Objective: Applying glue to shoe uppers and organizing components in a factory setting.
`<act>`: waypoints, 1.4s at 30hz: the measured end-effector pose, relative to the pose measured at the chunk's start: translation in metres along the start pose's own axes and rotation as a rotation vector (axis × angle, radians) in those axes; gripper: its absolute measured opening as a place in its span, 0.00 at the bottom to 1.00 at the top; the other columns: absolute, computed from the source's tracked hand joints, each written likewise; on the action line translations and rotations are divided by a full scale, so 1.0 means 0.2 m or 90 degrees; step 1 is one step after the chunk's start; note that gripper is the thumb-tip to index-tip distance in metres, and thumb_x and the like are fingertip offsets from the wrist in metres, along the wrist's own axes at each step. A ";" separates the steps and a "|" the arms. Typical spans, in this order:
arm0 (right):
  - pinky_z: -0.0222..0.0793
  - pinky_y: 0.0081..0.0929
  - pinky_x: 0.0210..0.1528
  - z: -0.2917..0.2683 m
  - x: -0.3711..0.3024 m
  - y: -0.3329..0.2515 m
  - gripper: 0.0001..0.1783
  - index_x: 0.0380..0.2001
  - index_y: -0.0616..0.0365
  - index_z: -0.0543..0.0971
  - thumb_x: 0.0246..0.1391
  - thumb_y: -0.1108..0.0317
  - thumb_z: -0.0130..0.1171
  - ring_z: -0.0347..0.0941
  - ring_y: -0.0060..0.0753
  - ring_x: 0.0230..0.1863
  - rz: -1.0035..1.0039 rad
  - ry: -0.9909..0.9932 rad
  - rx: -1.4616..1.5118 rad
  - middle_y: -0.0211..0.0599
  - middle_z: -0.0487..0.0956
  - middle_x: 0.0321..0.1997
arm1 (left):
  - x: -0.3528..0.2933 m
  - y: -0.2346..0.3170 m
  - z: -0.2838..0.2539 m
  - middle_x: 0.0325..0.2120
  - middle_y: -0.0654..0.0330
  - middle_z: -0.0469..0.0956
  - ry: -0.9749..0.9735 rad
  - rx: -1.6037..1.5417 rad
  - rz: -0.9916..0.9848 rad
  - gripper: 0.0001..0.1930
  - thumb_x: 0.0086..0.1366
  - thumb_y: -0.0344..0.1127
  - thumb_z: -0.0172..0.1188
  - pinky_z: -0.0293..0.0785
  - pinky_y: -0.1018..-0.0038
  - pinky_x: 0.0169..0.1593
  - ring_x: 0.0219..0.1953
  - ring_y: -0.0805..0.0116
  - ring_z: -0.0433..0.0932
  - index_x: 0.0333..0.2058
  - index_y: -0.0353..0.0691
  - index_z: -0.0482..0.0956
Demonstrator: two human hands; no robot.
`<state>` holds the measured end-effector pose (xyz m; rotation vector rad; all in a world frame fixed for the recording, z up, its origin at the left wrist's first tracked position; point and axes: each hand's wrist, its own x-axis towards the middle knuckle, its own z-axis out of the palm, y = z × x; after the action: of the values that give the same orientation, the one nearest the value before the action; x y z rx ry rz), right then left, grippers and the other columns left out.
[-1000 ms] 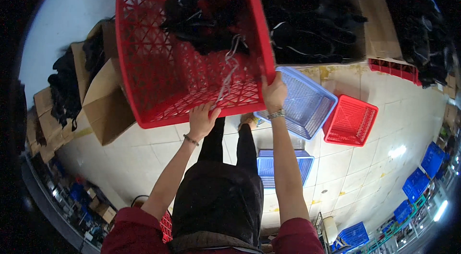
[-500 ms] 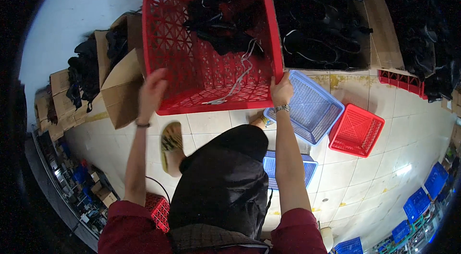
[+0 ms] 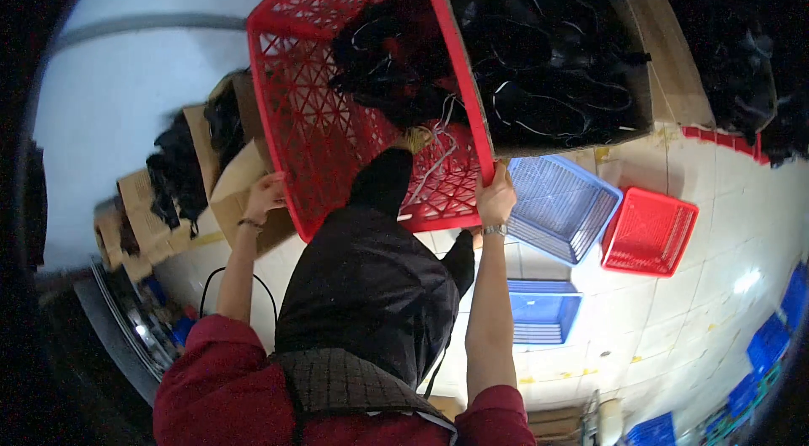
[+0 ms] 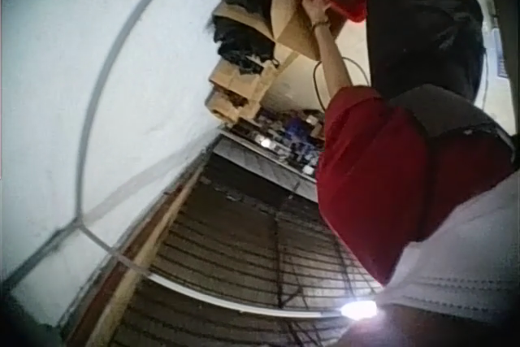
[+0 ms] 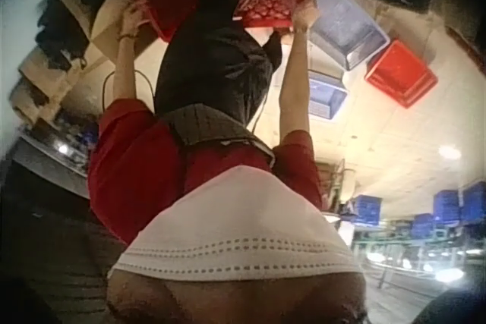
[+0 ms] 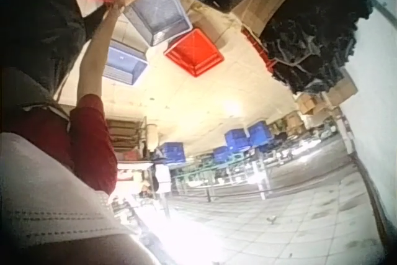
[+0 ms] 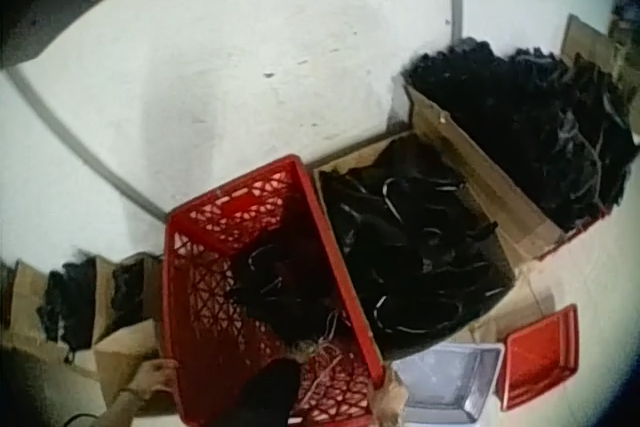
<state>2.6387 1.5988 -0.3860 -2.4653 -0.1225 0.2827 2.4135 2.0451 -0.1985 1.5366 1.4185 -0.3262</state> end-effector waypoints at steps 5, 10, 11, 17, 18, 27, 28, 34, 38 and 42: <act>0.76 0.41 0.41 -0.02 0.02 -0.09 0.27 0.49 0.59 0.76 0.44 0.65 0.73 0.78 0.51 0.43 0.033 0.017 -0.013 0.44 0.80 0.41 | 0.79 0.24 0.39 0.37 0.62 0.82 -0.225 0.312 0.304 0.15 0.66 0.32 0.57 0.78 0.71 0.38 0.34 0.69 0.81 0.52 0.43 0.79; 0.70 0.43 0.50 -0.10 0.06 -0.26 0.24 0.44 0.64 0.78 0.43 0.69 0.75 0.73 0.47 0.45 -0.020 0.196 -0.036 0.45 0.78 0.41 | 1.44 0.31 0.73 0.41 0.56 0.84 -0.256 0.440 0.309 0.15 0.65 0.35 0.58 0.78 0.67 0.48 0.43 0.58 0.83 0.50 0.46 0.81; 0.70 0.43 0.49 -0.08 0.07 -0.35 0.22 0.43 0.63 0.78 0.43 0.71 0.75 0.74 0.46 0.45 0.019 0.236 -0.041 0.44 0.79 0.41 | 1.53 0.28 0.78 0.41 0.56 0.84 -0.270 0.441 0.296 0.15 0.65 0.35 0.58 0.78 0.67 0.48 0.43 0.58 0.83 0.50 0.46 0.81; 0.72 0.40 0.46 0.89 0.33 -0.96 0.15 0.41 0.58 0.81 0.47 0.76 0.68 0.75 0.52 0.44 -0.028 -0.025 0.286 0.46 0.80 0.41 | 2.23 0.16 0.92 0.39 0.53 0.84 -0.166 0.447 0.485 0.17 0.60 0.35 0.60 0.78 0.59 0.51 0.44 0.51 0.82 0.49 0.47 0.81; 0.73 0.39 0.48 1.18 0.37 -0.83 0.17 0.45 0.58 0.79 0.50 0.72 0.66 0.75 0.55 0.48 -0.036 -0.096 0.238 0.47 0.80 0.47 | 2.24 0.20 1.12 0.42 0.52 0.83 -0.210 0.455 0.409 0.20 0.60 0.36 0.60 0.77 0.59 0.53 0.47 0.49 0.80 0.52 0.45 0.79; 0.65 0.54 0.57 2.49 0.71 -0.62 0.28 0.54 0.47 0.76 0.44 0.69 0.62 0.71 0.49 0.56 -0.205 -0.231 -0.207 0.42 0.79 0.51 | 2.98 0.51 1.73 0.57 0.46 0.74 -0.011 0.551 0.675 0.38 0.60 0.51 0.67 0.71 0.58 0.62 0.58 0.46 0.74 0.64 0.39 0.67; 0.64 0.55 0.57 2.49 0.69 -0.65 0.29 0.54 0.45 0.77 0.44 0.68 0.62 0.72 0.47 0.55 -0.186 -0.390 -0.220 0.42 0.79 0.50 | 3.06 0.48 1.70 0.59 0.44 0.73 -0.083 0.611 0.625 0.43 0.58 0.57 0.68 0.70 0.59 0.63 0.58 0.45 0.74 0.66 0.39 0.65; 0.79 0.41 0.41 1.82 0.28 -0.54 0.29 0.53 0.47 0.80 0.43 0.58 0.69 0.82 0.50 0.38 0.229 -0.234 0.016 0.50 0.84 0.37 | 2.58 0.48 1.37 0.45 0.53 0.83 -0.245 0.224 0.478 0.27 0.64 0.49 0.64 0.73 0.66 0.54 0.47 0.59 0.80 0.55 0.35 0.77; 0.78 0.30 0.43 0.97 0.14 -0.66 0.24 0.50 0.64 0.80 0.50 0.68 0.70 0.82 0.31 0.39 0.458 -0.198 0.660 0.42 0.85 0.42 | 2.01 0.75 0.88 0.51 0.60 0.76 -0.247 -0.113 0.280 0.25 0.66 0.38 0.53 0.65 0.71 0.60 0.53 0.69 0.72 0.58 0.30 0.69; 0.72 0.24 0.51 0.27 0.05 -0.79 0.25 0.52 0.70 0.77 0.49 0.75 0.67 0.78 0.25 0.45 0.522 -0.249 0.770 0.36 0.84 0.46 | 1.43 0.90 0.61 0.57 0.59 0.72 -0.513 -0.397 0.175 0.22 0.70 0.37 0.49 0.68 0.60 0.63 0.59 0.61 0.71 0.61 0.38 0.68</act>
<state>2.6335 1.7568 -0.3311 -1.1228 0.7066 0.8693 2.7000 2.1533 -0.3862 0.8966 0.5744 -0.2546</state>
